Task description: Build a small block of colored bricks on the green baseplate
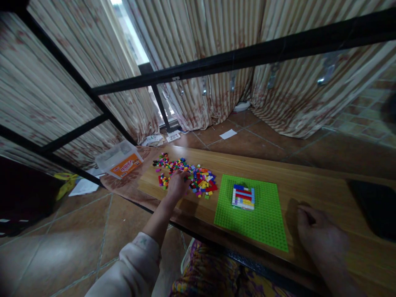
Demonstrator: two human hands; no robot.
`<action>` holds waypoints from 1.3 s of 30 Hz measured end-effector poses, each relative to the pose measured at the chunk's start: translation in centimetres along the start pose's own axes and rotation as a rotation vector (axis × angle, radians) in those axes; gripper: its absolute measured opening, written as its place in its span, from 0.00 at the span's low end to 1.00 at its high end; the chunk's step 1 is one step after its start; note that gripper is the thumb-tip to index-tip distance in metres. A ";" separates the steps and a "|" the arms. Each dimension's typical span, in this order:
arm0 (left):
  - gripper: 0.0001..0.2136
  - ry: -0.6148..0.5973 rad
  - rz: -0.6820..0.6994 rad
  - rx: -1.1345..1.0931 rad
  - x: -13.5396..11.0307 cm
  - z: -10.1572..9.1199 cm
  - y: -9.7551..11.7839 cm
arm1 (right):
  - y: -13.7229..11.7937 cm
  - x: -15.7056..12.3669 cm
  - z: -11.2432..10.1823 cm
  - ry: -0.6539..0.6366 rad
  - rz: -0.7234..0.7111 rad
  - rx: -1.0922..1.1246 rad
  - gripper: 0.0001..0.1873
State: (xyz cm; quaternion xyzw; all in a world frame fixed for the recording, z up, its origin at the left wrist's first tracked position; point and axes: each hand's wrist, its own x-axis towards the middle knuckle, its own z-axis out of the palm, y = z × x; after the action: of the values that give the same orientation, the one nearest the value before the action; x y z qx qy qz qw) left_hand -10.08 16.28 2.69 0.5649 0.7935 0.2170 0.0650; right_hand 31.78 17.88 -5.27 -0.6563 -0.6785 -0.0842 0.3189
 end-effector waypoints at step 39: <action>0.12 -0.836 0.713 -0.029 4.3 2.6 16.8 | -2.7 0.6 -0.9 -0.024 0.145 0.115 0.15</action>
State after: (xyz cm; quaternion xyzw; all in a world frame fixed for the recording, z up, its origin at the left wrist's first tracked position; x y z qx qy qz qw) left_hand 3.89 25.42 7.97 0.8360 0.4564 -0.0063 0.3047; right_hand 29.52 17.53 -3.39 -0.6853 -0.6369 -0.0139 0.3529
